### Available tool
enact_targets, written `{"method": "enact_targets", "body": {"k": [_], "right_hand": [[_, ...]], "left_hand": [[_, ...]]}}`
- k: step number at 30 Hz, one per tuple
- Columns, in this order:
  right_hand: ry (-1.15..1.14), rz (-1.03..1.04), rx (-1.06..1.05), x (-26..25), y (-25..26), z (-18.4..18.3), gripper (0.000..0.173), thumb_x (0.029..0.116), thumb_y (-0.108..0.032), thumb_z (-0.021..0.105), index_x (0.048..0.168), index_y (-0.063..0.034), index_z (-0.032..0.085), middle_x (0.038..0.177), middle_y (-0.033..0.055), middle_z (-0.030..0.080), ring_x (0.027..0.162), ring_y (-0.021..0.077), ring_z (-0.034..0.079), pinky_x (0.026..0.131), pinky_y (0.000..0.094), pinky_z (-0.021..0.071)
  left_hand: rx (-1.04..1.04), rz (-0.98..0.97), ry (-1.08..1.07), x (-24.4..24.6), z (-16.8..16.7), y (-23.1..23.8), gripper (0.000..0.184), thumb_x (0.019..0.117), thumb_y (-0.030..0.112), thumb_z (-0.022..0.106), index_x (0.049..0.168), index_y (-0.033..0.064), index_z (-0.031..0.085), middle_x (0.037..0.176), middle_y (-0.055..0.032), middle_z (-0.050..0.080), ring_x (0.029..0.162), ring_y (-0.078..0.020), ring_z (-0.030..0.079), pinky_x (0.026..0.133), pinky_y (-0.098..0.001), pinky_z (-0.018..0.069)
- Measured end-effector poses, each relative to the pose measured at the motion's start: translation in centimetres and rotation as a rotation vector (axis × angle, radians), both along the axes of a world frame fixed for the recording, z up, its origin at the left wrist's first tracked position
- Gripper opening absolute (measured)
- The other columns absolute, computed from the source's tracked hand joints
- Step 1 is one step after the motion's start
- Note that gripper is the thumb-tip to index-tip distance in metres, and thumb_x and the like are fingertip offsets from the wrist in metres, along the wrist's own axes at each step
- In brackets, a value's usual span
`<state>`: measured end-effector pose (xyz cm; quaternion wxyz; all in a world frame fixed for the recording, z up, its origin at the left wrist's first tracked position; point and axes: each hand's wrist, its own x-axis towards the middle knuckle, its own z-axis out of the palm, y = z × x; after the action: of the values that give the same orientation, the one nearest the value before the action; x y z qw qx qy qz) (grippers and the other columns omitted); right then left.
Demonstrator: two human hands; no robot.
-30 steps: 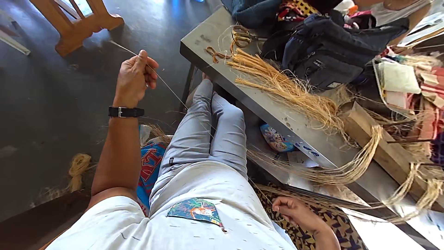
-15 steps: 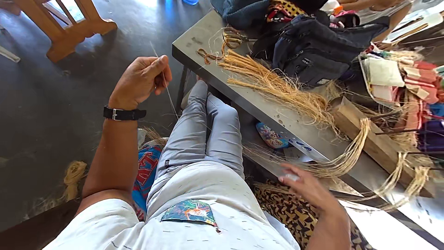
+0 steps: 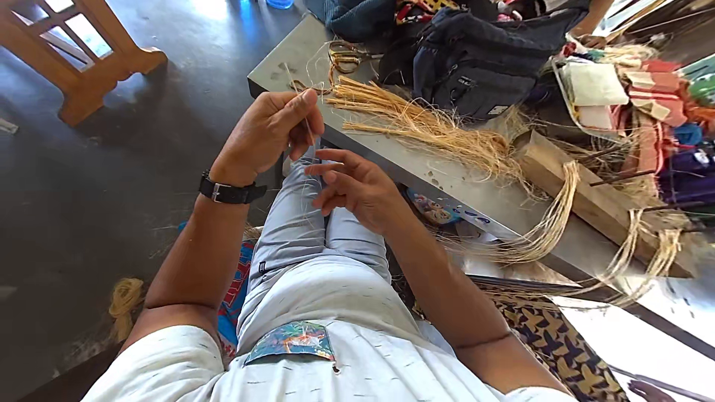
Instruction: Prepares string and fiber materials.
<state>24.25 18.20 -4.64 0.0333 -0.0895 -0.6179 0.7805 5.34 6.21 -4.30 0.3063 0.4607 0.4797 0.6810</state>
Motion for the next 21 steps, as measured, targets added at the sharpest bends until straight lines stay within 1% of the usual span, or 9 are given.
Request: {"method": "enact_targets", "body": {"k": [2,4,5,7,9,15,17,19,21], "right_hand": [[0.010,0.036,-0.091,-0.6,-0.5,-0.2,0.037,0.1058,-0.009,0.052,0.142,-0.0069,0.049,0.121,0.0174,0.069,0.077,0.0199,0.073,0.068,0.0323,0.0635],[0.022,0.042,-0.103,-0.9,-0.9,-0.5,0.033,0.1054,-0.007,0.052,0.138,-0.0047,0.051,0.104,0.0175,0.071,0.074,0.0202,0.073,0.068,0.0330,0.0639],[0.027,0.027,-0.075,-0.9,-1.0,-0.7,0.027,0.1054,-0.006,0.052,0.132,-0.0032,0.055,0.095,0.0149,0.070,0.071,0.0181,0.071,0.066,0.0320,0.0636],[0.041,-0.010,-0.031,-0.9,-0.9,-1.1,0.014,0.1053,-0.005,0.054,0.116,-0.0006,0.061,0.082,0.0114,0.068,0.063,0.0145,0.067,0.059,0.0287,0.0610],[0.048,-0.021,-0.016,-0.9,-0.6,-1.5,0.011,0.1053,-0.006,0.055,0.107,0.0002,0.064,0.077,0.0102,0.066,0.059,0.0128,0.064,0.054,0.0263,0.0583],[0.008,-0.029,-0.011,-0.5,-0.2,-2.3,0.010,0.1036,-0.005,0.058,0.102,0.0000,0.066,0.074,0.0101,0.065,0.055,0.0113,0.062,0.051,0.0242,0.0557],[-0.014,-0.047,-0.031,-0.3,0.1,-2.5,0.011,0.1039,-0.005,0.057,0.102,-0.0006,0.067,0.074,0.0095,0.066,0.055,0.0111,0.062,0.051,0.0242,0.0558],[-0.032,-0.091,-0.066,-0.1,0.4,-2.6,0.012,0.1043,-0.005,0.056,0.102,-0.0012,0.067,0.075,0.0090,0.066,0.055,0.0107,0.061,0.051,0.0241,0.0558],[-0.038,-0.151,-0.104,0.1,0.9,-2.5,0.014,0.1053,-0.007,0.054,0.102,-0.0030,0.067,0.075,0.0077,0.066,0.055,0.0094,0.061,0.051,0.0231,0.0549]], "left_hand": [[0.003,0.019,-0.002,-0.2,0.0,0.1,0.044,0.1124,0.026,0.037,0.087,0.0062,0.067,0.071,-0.0007,0.065,0.053,-0.0073,0.058,0.049,-0.0207,0.0511],[-0.001,0.038,-0.013,-0.5,-0.2,0.1,0.044,0.1126,0.027,0.037,0.087,0.0065,0.066,0.071,-0.0007,0.065,0.054,-0.0074,0.058,0.049,-0.0207,0.0509],[-0.002,0.047,-0.019,-0.7,-0.3,0.1,0.044,0.1126,0.028,0.037,0.087,0.0067,0.066,0.071,-0.0008,0.064,0.054,-0.0077,0.058,0.049,-0.0209,0.0510],[0.002,0.070,-0.026,-1.4,-0.7,-0.1,0.044,0.1125,0.029,0.038,0.088,0.0069,0.066,0.072,-0.0008,0.064,0.053,-0.0083,0.058,0.049,-0.0217,0.0510],[-0.010,0.105,-0.026,-2.2,-1.2,-0.3,0.043,0.1125,0.029,0.038,0.088,0.0073,0.066,0.069,0.0001,0.063,0.052,-0.0081,0.057,0.048,-0.0219,0.0509],[-0.094,0.146,0.001,-3.5,-2.0,-1.2,0.045,0.1127,0.031,0.037,0.087,0.0080,0.066,0.065,0.0022,0.062,0.052,-0.0073,0.058,0.049,-0.0215,0.0517],[-0.077,0.224,-0.048,-4.1,-2.4,-1.4,0.043,0.1127,0.032,0.036,0.096,0.0075,0.068,0.068,0.0027,0.063,0.052,-0.0069,0.057,0.048,-0.0217,0.0511],[-0.054,0.377,-0.129,-4.9,-3.0,-1.7,0.041,0.1124,0.036,0.036,0.118,0.0087,0.066,0.078,0.0027,0.066,0.056,-0.0072,0.059,0.051,-0.0225,0.0521],[-0.070,0.534,-0.193,-5.5,-3.6,-2.3,0.042,0.1119,0.041,0.035,0.132,0.0132,0.059,0.093,0.0022,0.069,0.067,-0.0098,0.066,0.059,-0.0256,0.0572]]}}
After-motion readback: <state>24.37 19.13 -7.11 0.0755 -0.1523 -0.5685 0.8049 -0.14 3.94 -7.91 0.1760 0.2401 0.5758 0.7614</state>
